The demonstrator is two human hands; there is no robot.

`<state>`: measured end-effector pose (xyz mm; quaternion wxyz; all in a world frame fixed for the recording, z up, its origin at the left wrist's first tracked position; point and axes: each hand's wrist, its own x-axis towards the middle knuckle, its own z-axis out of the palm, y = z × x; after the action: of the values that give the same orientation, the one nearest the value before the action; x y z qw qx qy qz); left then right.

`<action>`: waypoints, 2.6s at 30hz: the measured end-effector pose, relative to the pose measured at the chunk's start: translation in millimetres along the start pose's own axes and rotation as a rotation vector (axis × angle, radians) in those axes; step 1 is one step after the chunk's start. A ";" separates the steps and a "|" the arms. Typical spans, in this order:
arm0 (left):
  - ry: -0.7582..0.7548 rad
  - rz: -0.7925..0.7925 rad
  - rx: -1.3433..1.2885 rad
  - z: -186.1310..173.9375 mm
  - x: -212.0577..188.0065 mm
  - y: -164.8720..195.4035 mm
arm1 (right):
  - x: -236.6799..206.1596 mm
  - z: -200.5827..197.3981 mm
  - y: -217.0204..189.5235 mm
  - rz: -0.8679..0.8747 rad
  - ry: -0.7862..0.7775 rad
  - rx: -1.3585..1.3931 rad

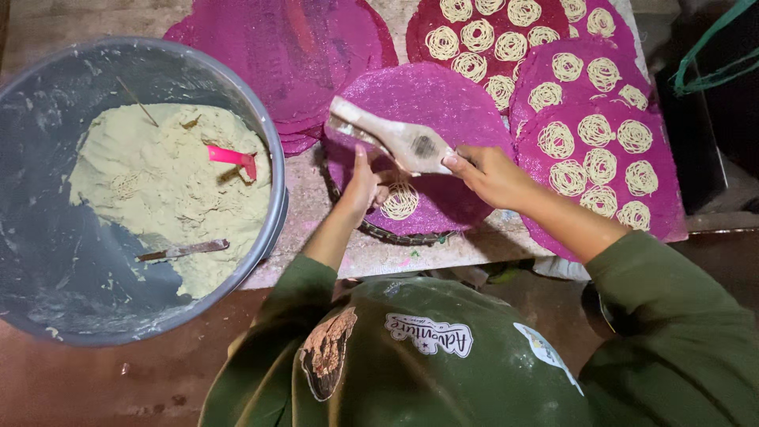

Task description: The person scoops pale dough from a large basin into a handheld wooden extruder press, then squeezes the press over round pink mats to extrude thin noodle strands into circular nests. They cut the strand with a small knife, lift the finished nest aside, and reload the press to repeat the cycle.

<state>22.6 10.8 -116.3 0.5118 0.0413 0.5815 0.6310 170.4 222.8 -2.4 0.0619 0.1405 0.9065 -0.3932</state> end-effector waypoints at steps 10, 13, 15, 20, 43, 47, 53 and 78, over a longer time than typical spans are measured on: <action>0.303 0.560 1.356 -1.8 -123.2 35.4 | -18.7 -11.9 -9.7 0.046 0.045 0.105; 0.511 1.093 1.444 4.4 -171.5 84.9 | -29.8 -24.9 -59.6 -0.266 -0.046 0.137; 0.292 1.220 1.218 10.8 -203.6 122.5 | -32.9 -31.8 -105.2 -0.520 -0.122 -0.032; 0.256 -0.120 0.606 53.9 -301.9 176.3 | -18.9 -47.4 -222.9 -1.329 -0.061 -0.425; 0.069 0.508 -0.137 -237.7 -345.6 55.5 | 140.0 54.7 -301.2 -1.840 0.176 -0.591; 0.145 0.500 -0.219 -260.1 -293.2 33.4 | 161.3 71.7 -352.7 -1.711 0.301 -0.575; 0.676 0.884 0.077 -289.8 -286.5 63.7 | 117.3 139.3 -396.9 -1.126 -0.117 0.286; 1.185 1.071 0.404 -314.5 -324.1 88.3 | 147.3 264.9 -393.6 -0.927 -0.281 -0.160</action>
<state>-80.7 -413.9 27.6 -0.2677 0.0645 0.7591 0.5899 -88.9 -196.7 57.6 0.0126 -0.3376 0.8839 -0.3234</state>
